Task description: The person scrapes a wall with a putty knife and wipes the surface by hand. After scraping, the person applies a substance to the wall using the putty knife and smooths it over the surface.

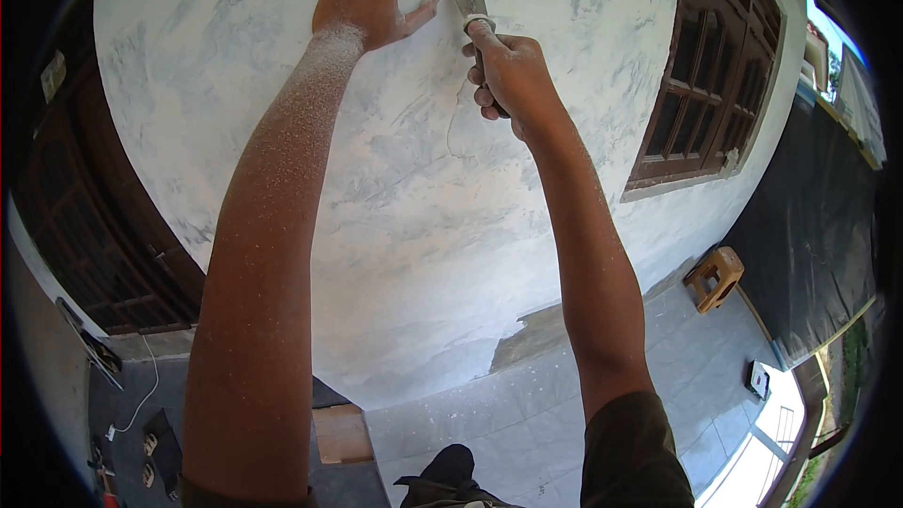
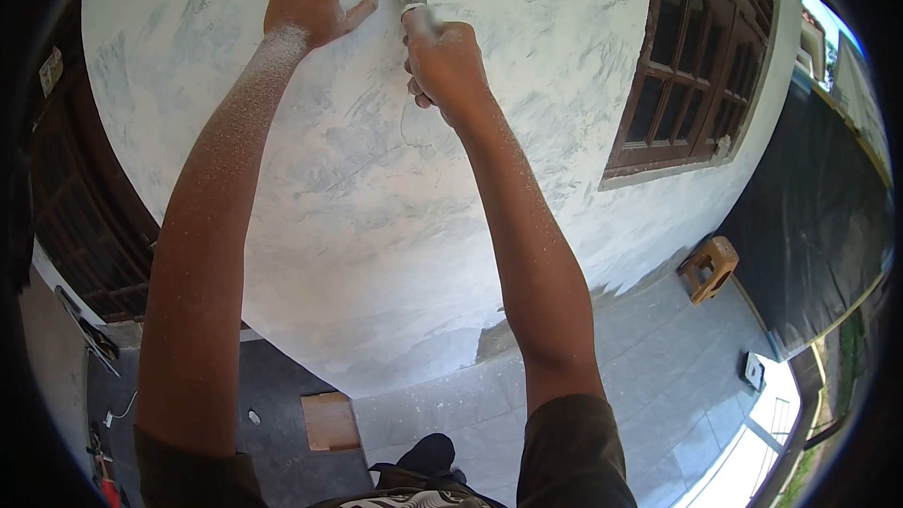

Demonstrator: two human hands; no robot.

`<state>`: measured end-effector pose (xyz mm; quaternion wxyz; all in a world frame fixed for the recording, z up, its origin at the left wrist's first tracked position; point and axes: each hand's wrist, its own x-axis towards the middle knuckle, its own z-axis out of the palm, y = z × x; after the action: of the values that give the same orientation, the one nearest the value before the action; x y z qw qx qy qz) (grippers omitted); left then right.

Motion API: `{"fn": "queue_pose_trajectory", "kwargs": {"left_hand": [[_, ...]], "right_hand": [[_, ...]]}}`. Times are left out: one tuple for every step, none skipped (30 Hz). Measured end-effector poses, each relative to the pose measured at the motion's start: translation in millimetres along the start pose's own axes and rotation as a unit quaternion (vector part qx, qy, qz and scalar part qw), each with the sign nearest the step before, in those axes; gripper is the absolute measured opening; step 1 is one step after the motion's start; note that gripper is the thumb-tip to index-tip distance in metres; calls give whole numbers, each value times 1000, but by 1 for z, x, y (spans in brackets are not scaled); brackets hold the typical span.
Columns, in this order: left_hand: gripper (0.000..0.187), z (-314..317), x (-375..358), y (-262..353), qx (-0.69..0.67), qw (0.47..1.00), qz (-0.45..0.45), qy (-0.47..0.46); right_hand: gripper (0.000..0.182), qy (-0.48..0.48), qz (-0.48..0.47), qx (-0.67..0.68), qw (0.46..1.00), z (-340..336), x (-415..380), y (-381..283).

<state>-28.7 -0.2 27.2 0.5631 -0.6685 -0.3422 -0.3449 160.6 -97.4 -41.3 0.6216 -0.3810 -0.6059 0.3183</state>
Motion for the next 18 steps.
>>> {"fn": "queue_pose_trajectory", "kwargs": {"left_hand": [[82,-1,1,-1,4,1000,-2,-4],[82,1,1,-3,6,1000,-2,-4],[82,3,0,-3,16,1000,6,0],[82,6,0,-4,27,1000,15,6],[82,4,1,-4,26,999,16,7],[82,2,1,-3,21,1000,9,-1],[82,0,1,-2,16,1000,1,-10],[82,1,1,-2,15,1000,1,-9],[82,1,1,-2,15,1000,4,-5],[82,2,1,-2,16,1000,6,-1],[82,1,2,-2,17,1000,5,0],[82,0,3,-2,24,1000,2,-4],[82,-1,2,-1,29,999,1,-12],[82,0,1,-1,30,999,3,-14],[82,0,1,-3,27,1000,6,-7],[82,0,1,-3,23,1000,9,-1],[82,1,0,-2,22,1000,8,-2],[82,1,1,-3,17,1000,9,6]], "right_hand": [[48,-1,-2,0,1000,0,5,-3],[49,2,-13,-1,1000,1,11,-9],[49,7,-22,-2,1000,1,15,-13],[51,11,-31,1,999,2,18,-16],[51,12,-32,2,999,2,17,-15],[51,6,-26,-4,1000,1,14,-14],[52,-1,-20,-10,1000,0,11,-12],[52,0,-20,-11,1000,0,6,-9],[46,11,-11,-14,1000,0,1,-6],[45,22,-3,-17,1000,0,-1,-5],[45,21,-4,-18,1000,0,3,-8],[45,15,-15,-5,1000,0,11,-11],[46,10,-23,9,1000,0,15,-13],[46,10,-21,11,1000,2,17,-13],[45,13,-27,-6,1000,3,19,-14],[50,17,-32,-24,999,3,19,-15],[50,17,-31,-25,999,2,15,-12],[49,10,-23,-19,1000,1,7,-9]]}}
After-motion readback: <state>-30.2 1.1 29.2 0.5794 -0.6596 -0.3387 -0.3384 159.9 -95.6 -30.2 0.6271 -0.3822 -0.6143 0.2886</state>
